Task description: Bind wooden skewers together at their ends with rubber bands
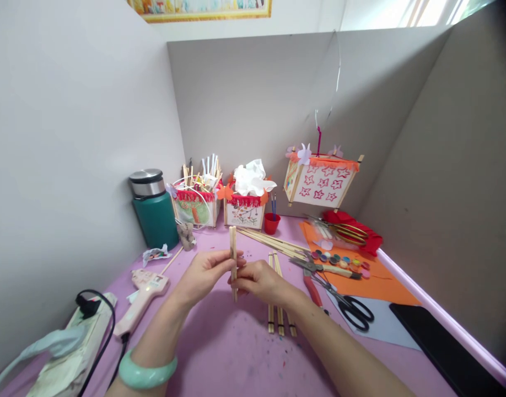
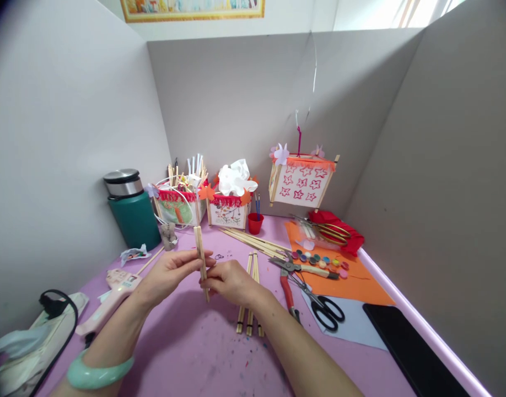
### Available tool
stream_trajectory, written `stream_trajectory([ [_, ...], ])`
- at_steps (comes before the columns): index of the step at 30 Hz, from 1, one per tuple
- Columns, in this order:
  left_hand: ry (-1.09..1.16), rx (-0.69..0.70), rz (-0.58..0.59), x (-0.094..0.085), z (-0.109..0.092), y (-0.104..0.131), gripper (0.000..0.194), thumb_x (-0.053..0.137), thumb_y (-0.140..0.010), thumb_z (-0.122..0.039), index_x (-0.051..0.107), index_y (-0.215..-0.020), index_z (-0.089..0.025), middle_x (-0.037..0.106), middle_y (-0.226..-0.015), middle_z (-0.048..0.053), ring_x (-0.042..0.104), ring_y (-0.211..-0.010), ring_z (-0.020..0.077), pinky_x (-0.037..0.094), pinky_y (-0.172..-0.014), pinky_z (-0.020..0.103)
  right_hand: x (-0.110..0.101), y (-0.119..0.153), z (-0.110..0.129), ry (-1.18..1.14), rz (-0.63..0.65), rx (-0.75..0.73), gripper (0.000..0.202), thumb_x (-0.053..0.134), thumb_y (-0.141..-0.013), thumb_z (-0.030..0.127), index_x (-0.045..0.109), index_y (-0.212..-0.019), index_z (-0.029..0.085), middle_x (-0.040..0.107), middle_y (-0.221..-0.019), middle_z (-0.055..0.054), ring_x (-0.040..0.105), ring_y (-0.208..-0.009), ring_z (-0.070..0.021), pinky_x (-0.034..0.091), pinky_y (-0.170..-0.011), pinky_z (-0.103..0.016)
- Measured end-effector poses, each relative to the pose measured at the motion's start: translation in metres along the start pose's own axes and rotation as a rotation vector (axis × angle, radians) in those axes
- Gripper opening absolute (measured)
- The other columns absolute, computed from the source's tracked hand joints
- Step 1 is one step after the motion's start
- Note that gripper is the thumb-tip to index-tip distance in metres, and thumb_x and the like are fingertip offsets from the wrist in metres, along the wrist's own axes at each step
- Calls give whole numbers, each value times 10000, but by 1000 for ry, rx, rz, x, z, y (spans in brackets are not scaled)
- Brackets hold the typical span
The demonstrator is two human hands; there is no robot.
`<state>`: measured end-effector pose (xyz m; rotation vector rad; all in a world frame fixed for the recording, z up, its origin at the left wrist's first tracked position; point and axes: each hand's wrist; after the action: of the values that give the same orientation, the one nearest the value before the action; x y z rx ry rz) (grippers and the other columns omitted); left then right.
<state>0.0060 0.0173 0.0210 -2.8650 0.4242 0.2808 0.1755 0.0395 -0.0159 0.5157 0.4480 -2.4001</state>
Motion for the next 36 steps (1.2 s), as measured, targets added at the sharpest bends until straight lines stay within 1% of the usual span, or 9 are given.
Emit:
stream_trajectory([
  [5,-2,26,39,0,2,0,300,553,-827,-328,655,-1063,-173,679,-1018,70,622,-933,208,480,-838,303,0,1,-3,22,4,-4,173,526,-783,182,687,-725,158,665,-666,-3,614,-600,-114,449,-586,-201],
  [10,21,-19,19,1,-2,1,336,568,-813,-333,637,-1088,-151,665,-1053,93,607,-988,236,471,-871,341,2,0,-3,42,-12,29,174,540,-789,215,683,-706,159,666,-643,-1,618,-586,-115,452,-573,-199],
  [12,34,-27,-22,2,-5,1,362,573,-808,-344,627,-1101,-138,657,-1068,106,600,-1003,245,458,-895,358,2,0,-3,30,-22,37,179,537,-795,228,679,-711,158,660,-621,1,616,-575,-116,450,-552,-194],
  [14,99,-8,-92,5,-7,0,398,564,-814,-361,601,-1134,-127,663,-1051,116,607,-989,244,460,-896,365,2,0,-2,28,-21,39,183,537,-799,244,676,-717,157,659,-615,1,616,-571,-119,449,-543,-194],
  [16,187,25,-173,8,-10,-2,404,571,-811,-368,596,-1131,-124,675,-1013,116,622,-954,237,481,-869,356,2,0,-2,33,-10,36,188,538,-801,258,674,-715,160,665,-626,-1,618,-576,-121,451,-551,-197],
  [19,273,42,-230,12,-14,-6,366,620,-781,-350,621,-1075,-131,694,-930,95,651,-859,220,515,-803,332,2,0,-3,26,5,35,195,537,-802,269,676,-719,161,672,-648,-7,619,-583,-123,451,-556,-199],
  [23,269,27,-215,14,-17,-9,295,661,-750,-326,656,-965,-124,699,-786,65,662,-767,199,530,-738,300,0,0,-3,19,20,45,181,535,-797,249,680,-757,149,669,-658,-14,613,-582,-123,443,-538,-195],
  [29,281,12,-181,14,-18,-8,272,663,-747,-314,659,-933,-116,706,-817,82,665,-778,207,536,-742,312,-3,2,2,194,26,14,125,579,-739,174,698,-776,183,692,-708,5,602,-643,-128,412,-591,-201],
  [36,245,36,-214,13,-19,-6,250,651,-757,-314,654,-923,-127,699,-820,76,656,-793,211,525,-750,326,3,-2,-1,248,3,-10,125,555,-755,162,679,-747,179,686,-688,3,597,-633,-125,387,-598,-208],
])
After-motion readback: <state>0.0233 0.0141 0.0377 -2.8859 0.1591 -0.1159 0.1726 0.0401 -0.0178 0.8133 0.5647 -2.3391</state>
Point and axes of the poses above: each hand's wrist, its own y-axis away from the middle knuckle, its own x-axis out of the palm, z = x × y
